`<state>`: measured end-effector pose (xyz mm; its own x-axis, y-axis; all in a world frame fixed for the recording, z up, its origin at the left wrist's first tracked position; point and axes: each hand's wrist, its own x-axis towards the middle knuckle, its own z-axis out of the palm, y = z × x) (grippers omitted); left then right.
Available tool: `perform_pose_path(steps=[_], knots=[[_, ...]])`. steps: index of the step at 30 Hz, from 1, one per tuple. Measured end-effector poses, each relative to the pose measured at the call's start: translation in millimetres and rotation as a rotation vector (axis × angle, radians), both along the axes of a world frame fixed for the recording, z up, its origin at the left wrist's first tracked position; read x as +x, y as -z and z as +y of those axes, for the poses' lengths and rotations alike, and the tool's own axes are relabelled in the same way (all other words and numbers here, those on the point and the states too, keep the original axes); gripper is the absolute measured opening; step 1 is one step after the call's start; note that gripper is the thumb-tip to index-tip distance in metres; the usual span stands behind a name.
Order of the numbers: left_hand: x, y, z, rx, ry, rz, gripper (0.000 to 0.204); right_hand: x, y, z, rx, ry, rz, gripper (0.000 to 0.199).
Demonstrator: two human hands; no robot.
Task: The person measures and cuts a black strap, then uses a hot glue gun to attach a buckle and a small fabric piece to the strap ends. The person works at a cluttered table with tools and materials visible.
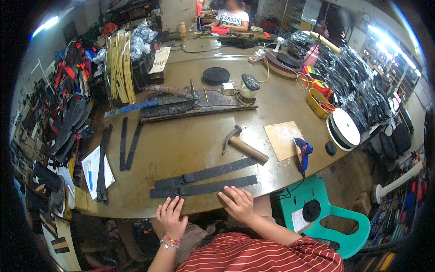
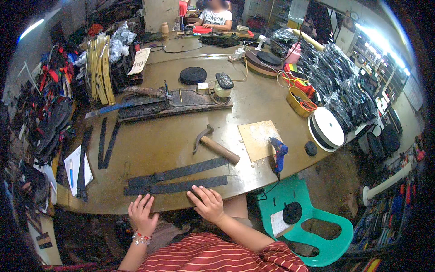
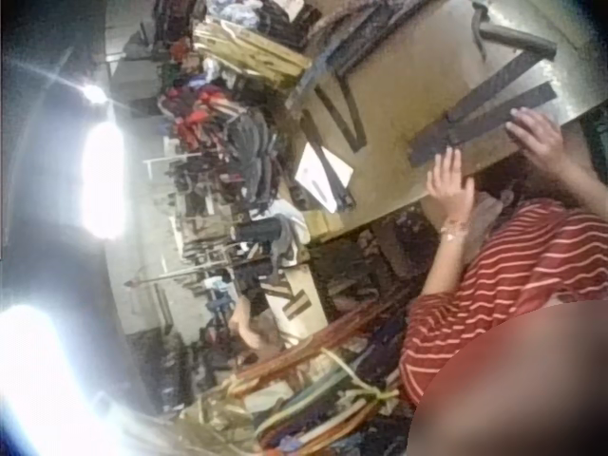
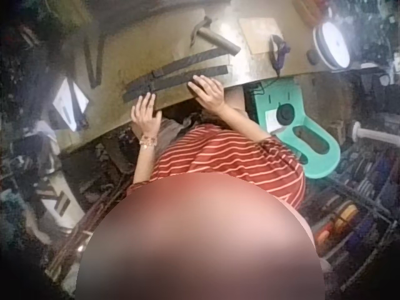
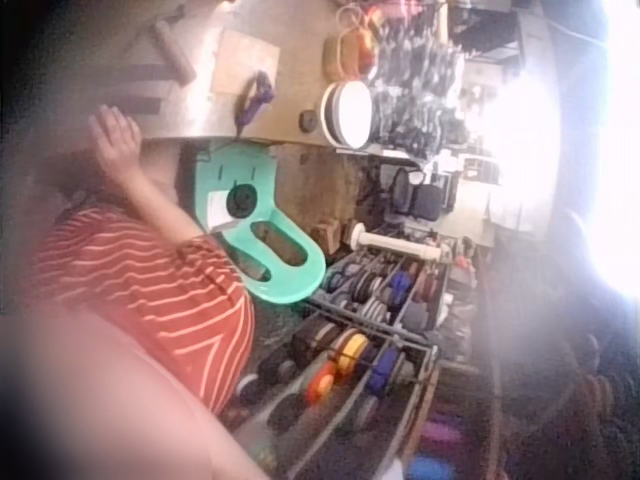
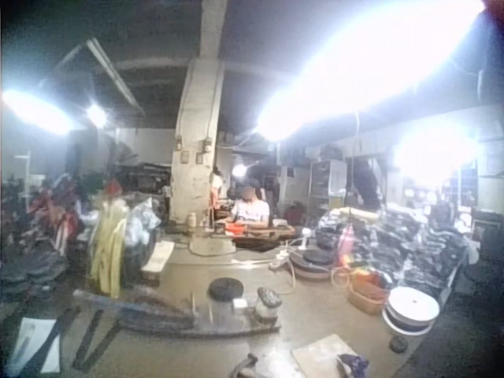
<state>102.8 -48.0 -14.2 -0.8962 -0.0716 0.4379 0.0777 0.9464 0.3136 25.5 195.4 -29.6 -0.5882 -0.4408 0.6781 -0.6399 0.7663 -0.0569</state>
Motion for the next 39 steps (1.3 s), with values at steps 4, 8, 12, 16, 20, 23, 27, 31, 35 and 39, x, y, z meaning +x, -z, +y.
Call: perform_pose_path(steps=[4,8,12,16,20,23,27,31,35,39], knots=[[7.5,-9.7,-12.7,0.083,0.21,0.128,0.048,2.0,-3.9,0.3,0.0,0.012,0.002,0.05],[17.8,-26.3,-50.7,0.212,0.213,0.243,0.038,5.6,-8.8,-0.2,-0.042,-0.004,-0.186,0.058],[20.8,-43.7,-117.8,0.234,-0.233,0.348,0.028,5.3,-9.8,5.2,-0.005,-0.087,-0.217,0.06],[20.6,-62.3,-192.9,0.315,-0.467,0.4,0.015,-0.3,-7.7,9.9,0.025,-0.162,-0.106,0.054],[27.6,-84.7,-265.9,0.201,-0.756,0.341,0.013,-0.2,-2.8,7.2,0.002,-0.111,-0.12,0.048],[18.2,-93.1,-314.1,0.117,-0.728,0.34,0.017,0.9,-2.1,4.1,0.01,-0.075,-0.125,0.046],[0.6,-83.4,-360.2,-0.189,-0.843,0.156,0.027,2.2,-6.8,3.9,0.013,-0.109,-0.114,0.043],[-7.3,-61.6,-390.7,-0.035,-0.898,0.137,0.017,0.4,-12.0,3.2,0.051,-0.08,-0.144,0.045],[1.6,-65.4,-388.4,-0.108,-0.799,0.205,0.016,3.3,-14.4,5.3,0.037,-0.097,-0.173,0.048],[-9.8,-108.8,-320.2,-0.154,-0.687,0.509,0.011,4.1,-18.9,9.0,-0.014,-0.15,-0.256,0.05]])
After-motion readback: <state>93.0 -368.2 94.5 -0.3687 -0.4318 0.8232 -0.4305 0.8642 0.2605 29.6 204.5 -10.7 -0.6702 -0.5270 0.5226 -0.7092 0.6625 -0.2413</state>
